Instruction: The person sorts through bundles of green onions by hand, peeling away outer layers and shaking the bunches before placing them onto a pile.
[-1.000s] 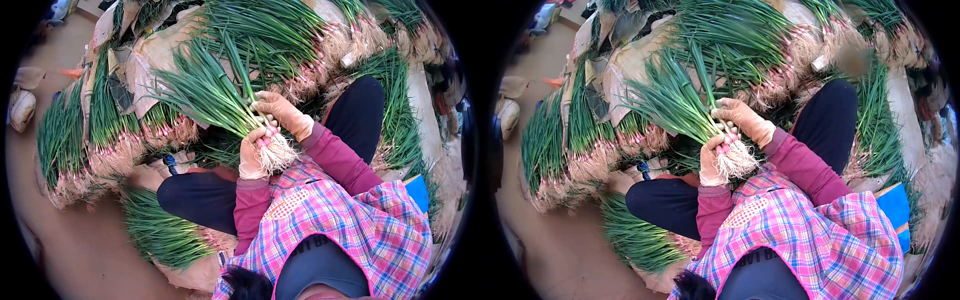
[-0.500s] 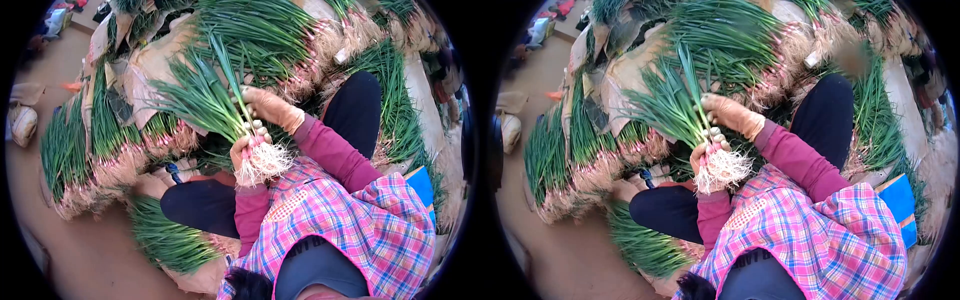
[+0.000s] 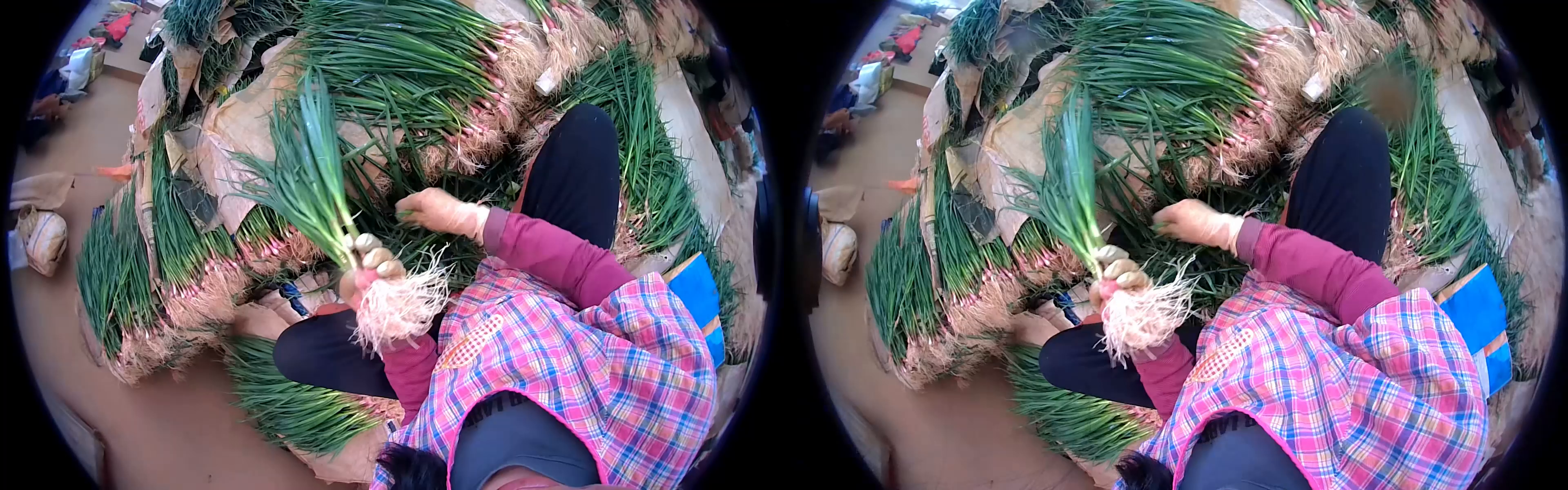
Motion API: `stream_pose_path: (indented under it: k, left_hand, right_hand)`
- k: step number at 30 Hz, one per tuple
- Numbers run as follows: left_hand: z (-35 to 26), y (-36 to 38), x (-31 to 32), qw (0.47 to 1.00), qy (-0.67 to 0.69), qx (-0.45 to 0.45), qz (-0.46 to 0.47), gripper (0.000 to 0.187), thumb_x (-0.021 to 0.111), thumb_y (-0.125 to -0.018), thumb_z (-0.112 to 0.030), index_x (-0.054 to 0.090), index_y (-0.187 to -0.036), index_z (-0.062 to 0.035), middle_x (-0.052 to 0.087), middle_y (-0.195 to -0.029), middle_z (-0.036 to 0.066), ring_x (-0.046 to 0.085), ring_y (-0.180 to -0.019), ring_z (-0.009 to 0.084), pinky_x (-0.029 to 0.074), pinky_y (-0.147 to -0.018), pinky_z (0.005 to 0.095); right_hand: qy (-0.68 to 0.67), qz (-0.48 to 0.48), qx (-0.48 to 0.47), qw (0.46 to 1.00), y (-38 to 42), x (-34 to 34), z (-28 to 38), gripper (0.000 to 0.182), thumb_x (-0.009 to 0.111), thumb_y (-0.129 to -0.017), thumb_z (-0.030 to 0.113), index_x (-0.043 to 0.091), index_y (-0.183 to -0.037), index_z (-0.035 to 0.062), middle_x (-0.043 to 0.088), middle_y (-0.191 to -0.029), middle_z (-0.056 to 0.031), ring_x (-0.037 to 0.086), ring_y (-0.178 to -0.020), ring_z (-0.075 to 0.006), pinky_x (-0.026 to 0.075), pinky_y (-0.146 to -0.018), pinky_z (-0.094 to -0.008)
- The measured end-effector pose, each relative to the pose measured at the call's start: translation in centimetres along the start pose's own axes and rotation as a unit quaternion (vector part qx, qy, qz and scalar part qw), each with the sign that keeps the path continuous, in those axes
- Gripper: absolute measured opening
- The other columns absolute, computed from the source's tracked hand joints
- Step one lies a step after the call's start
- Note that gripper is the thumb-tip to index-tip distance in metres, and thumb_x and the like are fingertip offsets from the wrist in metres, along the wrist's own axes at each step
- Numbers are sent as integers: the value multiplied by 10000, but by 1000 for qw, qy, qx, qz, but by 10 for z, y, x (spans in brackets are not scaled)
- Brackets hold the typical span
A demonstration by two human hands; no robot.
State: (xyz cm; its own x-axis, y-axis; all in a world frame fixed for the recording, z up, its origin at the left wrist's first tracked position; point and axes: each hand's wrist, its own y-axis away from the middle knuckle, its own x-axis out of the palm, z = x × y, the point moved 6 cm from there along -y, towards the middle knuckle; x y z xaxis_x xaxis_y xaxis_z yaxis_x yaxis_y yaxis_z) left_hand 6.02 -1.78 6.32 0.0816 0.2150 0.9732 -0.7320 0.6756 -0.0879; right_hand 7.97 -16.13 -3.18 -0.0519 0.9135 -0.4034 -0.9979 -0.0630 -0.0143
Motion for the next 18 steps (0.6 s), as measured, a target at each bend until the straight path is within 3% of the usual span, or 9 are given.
stream_pose_path:
  k: [1, 3, 5, 9, 10, 11, 15, 17, 18]
  left_hand:
    - [-5, 0, 2, 999, 19, -23, 29, 505, 617, -823, -14, 425, -1290, -42, 518, -1188, 66, 534, -987, 164, 464, -860, 345]
    - [-6, 6, 13, 999, 2, 18, -31, 446, 582, -829, 10, 508, -1262, -65, 532, -1138, 59, 540, -953, 157, 457, -828, 340]
    - [-10, 8, 11, 999, -17, 16, -45, 415, 587, -847, -4, 526, -1251, -77, 540, -1136, 58, 536, -940, 150, 454, -828, 334]
    - [-6, -2, 0, 996, -46, -74, -19, 379, 622, -831, 4, 552, -1191, -91, 531, -1158, 65, 544, -1002, 180, 459, -857, 348]
    - [-4, -1, 2, 995, -73, -63, -34, 406, 619, -823, 11, 532, -1205, -93, 517, -1173, 74, 539, -1011, 193, 460, -875, 357]
    - [-5, 2, 4, 993, -98, -49, -48, 433, 616, -815, 18, 511, -1219, -95, 502, -1187, 83, 534, -1021, 206, 461, -893, 366]
    - [-12, 10, 16, 986, -160, 27, -25, 479, 579, -821, -59, 439, -1279, -66, 486, -1182, 136, 526, -987, 230, 474, -880, 398]
    - [-13, 13, 29, 984, -174, 35, 30, 525, 556, -804, -65, 430, -1314, -62, 492, -1192, 149, 522, -957, 229, 472, -860, 401]
    - [-14, 14, 33, 983, -177, 39, 44, 530, 550, -799, -62, 438, -1318, -64, 498, -1196, 153, 521, -954, 225, 470, -866, 400]
  right_hand:
    - [214, 83, 78, 970, -2, -3, -27, 266, 675, -814, 311, 670, -972, 98, 678, -915, -145, 643, -864, -364, 515, -770, -430]
    - [250, 83, 122, 957, -4, -27, -16, 375, 704, -785, 334, 641, -1078, 109, 670, -995, -136, 639, -938, -349, 509, -812, -433]
    - [56, -206, 5, 977, -17, -53, 34, 532, 733, -761, 332, 565, -1216, 111, 618, -1133, -169, 598, -1044, -364, 492, -864, -427]
    - [31, -290, -111, 950, -82, -42, 60, 620, 745, -752, 268, 489, -1280, 70, 509, -1269, -243, 542, -1108, -408, 460, -908, -436]
    - [65, -260, -164, 949, -91, -39, 68, 457, 704, -788, 236, 555, -1191, 81, 580, -1160, -239, 574, -1039, -410, 471, -868, -447]
    - [95, -137, -51, 985, -99, -22, 53, 251, 615, -852, 217, 615, -1073, 98, 639, -960, -220, 606, -916, -417, 489, -804, -459]
    - [133, -218, -5, 967, -59, -8, -2, 176, 503, -895, 212, 623, -892, 83, 640, -815, -182, 612, -765, -404, 497, -692, -480]
    - [378, 58, 38, 923, 1, 38, -63, 206, 545, -844, 202, 682, -878, 51, 689, -855, -120, 656, -780, -332, 512, -703, -455]
    - [371, 262, -38, 890, 50, 69, -97, 203, 555, -839, 210, 681, -859, 52, 692, -853, -110, 659, -779, -328, 515, -708, -450]
